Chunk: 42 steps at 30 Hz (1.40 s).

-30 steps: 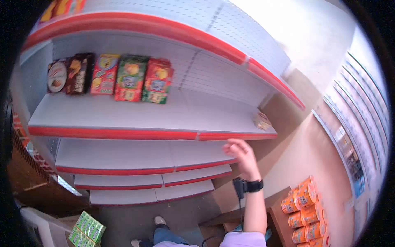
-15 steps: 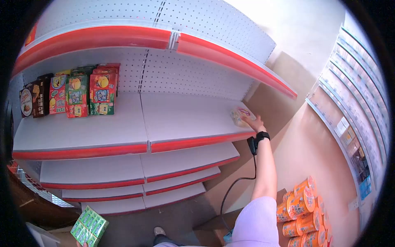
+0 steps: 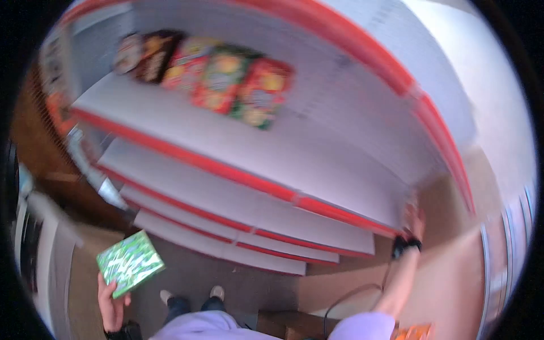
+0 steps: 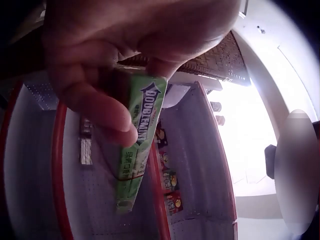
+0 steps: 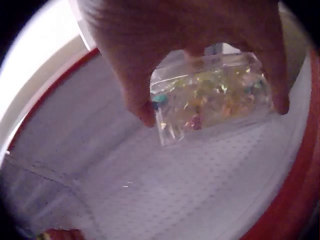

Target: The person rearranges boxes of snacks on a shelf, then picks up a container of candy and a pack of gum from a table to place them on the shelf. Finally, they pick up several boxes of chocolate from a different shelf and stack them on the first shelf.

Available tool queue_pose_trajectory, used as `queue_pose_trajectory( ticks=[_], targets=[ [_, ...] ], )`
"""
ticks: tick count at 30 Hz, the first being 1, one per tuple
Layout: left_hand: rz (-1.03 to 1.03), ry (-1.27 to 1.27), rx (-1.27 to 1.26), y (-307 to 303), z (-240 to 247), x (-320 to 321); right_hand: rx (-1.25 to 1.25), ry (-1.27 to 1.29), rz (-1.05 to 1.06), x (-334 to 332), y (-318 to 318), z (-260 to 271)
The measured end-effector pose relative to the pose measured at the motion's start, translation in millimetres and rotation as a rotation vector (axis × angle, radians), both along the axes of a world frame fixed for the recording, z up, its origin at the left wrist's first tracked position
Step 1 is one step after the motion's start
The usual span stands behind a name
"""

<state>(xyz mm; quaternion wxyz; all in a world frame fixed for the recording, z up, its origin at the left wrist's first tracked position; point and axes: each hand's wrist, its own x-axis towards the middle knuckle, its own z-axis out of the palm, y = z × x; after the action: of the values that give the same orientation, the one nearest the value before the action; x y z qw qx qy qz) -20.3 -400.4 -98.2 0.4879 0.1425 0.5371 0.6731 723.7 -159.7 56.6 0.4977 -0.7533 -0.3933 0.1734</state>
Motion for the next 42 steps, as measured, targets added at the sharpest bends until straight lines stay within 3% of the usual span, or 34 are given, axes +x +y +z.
queue_pose_trajectory(
  ticks=[1, 2, 4, 5, 6, 7, 8, 9, 10, 11, 12, 14, 16, 18, 20, 22, 23, 25, 29, 32, 35, 37, 38, 40, 42],
  targets=[
    [-0.005, -0.03, 0.0, -3.8, 1.5, -15.5, 0.043, 0.013, -0.075, -39.4, -19.9, 11.1],
    [-0.006, -0.055, -0.022, -5.9, -0.1, -34.0, 0.158, -0.012, -0.01, -70.4, -39.8, 10.5],
    [-0.033, -0.049, -0.015, -11.3, -6.3, -74.7, 0.316, 0.181, 0.322, -82.4, -85.8, -7.6],
    [-0.029, -0.043, -0.033, -14.8, -11.6, -92.8, 0.281, 0.232, 0.477, -157.7, -114.7, -2.4],
    [-0.026, 0.007, -0.068, -7.4, -5.1, -62.1, 0.258, 0.187, 0.583, -146.8, -115.0, -24.3],
    [-0.015, 0.007, -0.065, -10.8, -8.7, -75.1, 0.277, 0.117, 0.661, -157.7, -128.1, -40.8],
    [-0.002, 0.007, -0.061, -19.6, -14.1, -99.4, 0.421, 0.038, 0.943, -260.1, -146.5, -50.8],
    [0.016, 0.017, -0.078, -17.9, -12.3, -101.2, 0.208, 0.148, 1.19, -325.7, -139.5, -40.1],
    [0.029, 0.019, -0.087, -19.7, -13.6, -107.6, 0.01, 0.272, 1.146, -323.2, -124.9, -67.1],
    [0.046, 0.034, -0.094, -17.3, -13.1, -102.3, -0.008, 0.143, 1.254, -361.7, -100.1, -77.4],
    [0.063, 0.041, -0.104, -14.1, -12.2, -93.8, -0.231, 0.18, 1.329, -384.2, -78.8, -88.0],
    [0.063, -0.021, -0.055, -42.1, -27.6, -145.0, -0.316, 0.027, 1.398, -482.1, -77.8, -130.5],
    [0.076, -0.021, -0.073, -50.7, -29.2, -151.8, -0.313, -0.165, 1.292, -543.1, -46.2, -164.7],
    [0.1, -0.021, -0.078, -58.2, -32.1, -156.8, -0.158, -0.168, 1.184, -585.5, 0.0, -209.6],
    [0.114, -0.045, -0.078, -66.4, -44.4, -157.7, -0.083, 0.174, 1.112, -631.9, 54.8, -250.3],
    [0.151, -0.04, -0.077, -74.9, -47.6, -155.5, 0.111, -0.365, 0.915, -682.1, 84.3, -246.5],
    [0.192, -0.041, -0.097, -79.3, -46.0, -153.9, 0.114, -0.362, 0.924, -701.7, 100.2, -248.2],
    [0.246, -0.044, -0.126, -88.7, -46.3, -154.0, 0.095, -0.488, 0.645, -730.8, 125.6, -258.1],
    [0.3, -0.053, -0.127, -80.8, -42.5, -154.1, 0.047, -0.482, 0.423, -746.0, 146.2, -280.2],
    [0.181, -0.052, -0.103, -42.6, -40.5, -157.8, -0.004, -0.52, 0.321, -740.5, 141.1, -286.4],
    [-0.071, -0.065, -0.061, 27.1, -53.3, -169.1, -0.202, -0.6, 0.231, -736.2, 128.2, -289.4],
    [-0.261, -0.063, -0.053, 87.2, -59.6, -180.9, -0.152, -0.671, 0.301, -724.8, 125.7, -308.3],
    [-0.242, -0.004, -0.037, 118.1, -65.7, -182.8, -0.158, -0.664, 0.291, -715.3, 122.9, -310.0],
    [-0.316, -0.014, 0.018, 178.9, -74.0, -194.3, -0.186, -0.637, 0.495, -693.9, 116.6, -303.6],
    [-0.361, 0.048, 0.067, 232.6, -84.1, -202.6, -0.246, -0.581, 0.517, -668.3, 113.6, -295.0]
  ],
)
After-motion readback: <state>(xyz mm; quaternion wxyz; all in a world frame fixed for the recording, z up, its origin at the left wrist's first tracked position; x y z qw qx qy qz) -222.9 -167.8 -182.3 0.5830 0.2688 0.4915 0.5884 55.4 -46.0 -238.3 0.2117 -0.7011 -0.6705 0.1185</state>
